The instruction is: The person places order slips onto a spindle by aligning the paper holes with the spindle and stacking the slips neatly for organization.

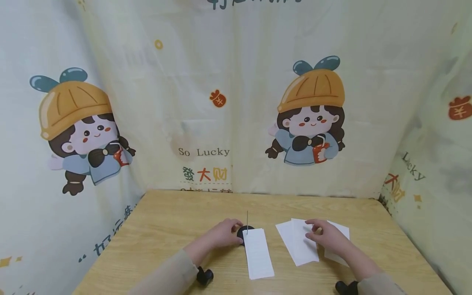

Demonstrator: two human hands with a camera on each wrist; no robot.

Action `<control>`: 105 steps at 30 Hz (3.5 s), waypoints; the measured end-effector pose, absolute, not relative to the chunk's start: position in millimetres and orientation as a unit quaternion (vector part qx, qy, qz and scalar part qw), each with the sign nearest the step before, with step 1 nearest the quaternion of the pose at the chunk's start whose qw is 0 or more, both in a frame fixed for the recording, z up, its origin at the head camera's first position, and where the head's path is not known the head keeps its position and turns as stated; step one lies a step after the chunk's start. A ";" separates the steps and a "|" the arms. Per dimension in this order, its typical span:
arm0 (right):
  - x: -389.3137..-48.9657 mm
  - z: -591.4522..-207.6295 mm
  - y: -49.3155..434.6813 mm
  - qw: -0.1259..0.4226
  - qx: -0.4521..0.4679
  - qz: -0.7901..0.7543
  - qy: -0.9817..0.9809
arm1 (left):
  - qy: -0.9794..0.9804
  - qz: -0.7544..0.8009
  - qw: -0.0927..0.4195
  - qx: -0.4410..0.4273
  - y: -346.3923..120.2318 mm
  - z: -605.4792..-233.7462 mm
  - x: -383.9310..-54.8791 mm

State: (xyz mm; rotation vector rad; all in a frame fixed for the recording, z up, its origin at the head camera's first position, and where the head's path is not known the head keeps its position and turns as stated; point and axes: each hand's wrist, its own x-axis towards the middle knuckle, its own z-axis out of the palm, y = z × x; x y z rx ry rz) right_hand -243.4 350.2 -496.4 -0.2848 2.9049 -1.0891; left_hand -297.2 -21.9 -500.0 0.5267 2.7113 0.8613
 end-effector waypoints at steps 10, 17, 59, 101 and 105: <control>-256.4 -498.8 357.4 0.010 -0.106 -0.328 0.939 | 0.931 0.292 0.128 0.177 -21.7 -497.3 -299.0; -264.1 -499.7 358.8 -0.006 -0.100 -0.284 0.954 | 0.928 0.301 0.131 0.178 -21.2 -497.7 -298.5; -273.5 -500.9 353.4 0.033 -0.035 -0.323 0.945 | 0.931 0.294 0.120 0.181 -20.2 -497.9 -293.6; -252.3 -490.0 351.6 -0.031 -0.015 -0.464 0.885 | 0.925 0.309 0.109 0.191 -25.8 -504.1 -294.2; -249.7 -484.1 345.2 -0.030 -0.023 -0.484 0.874 | 0.924 0.316 0.104 0.190 -26.5 -507.2 -294.8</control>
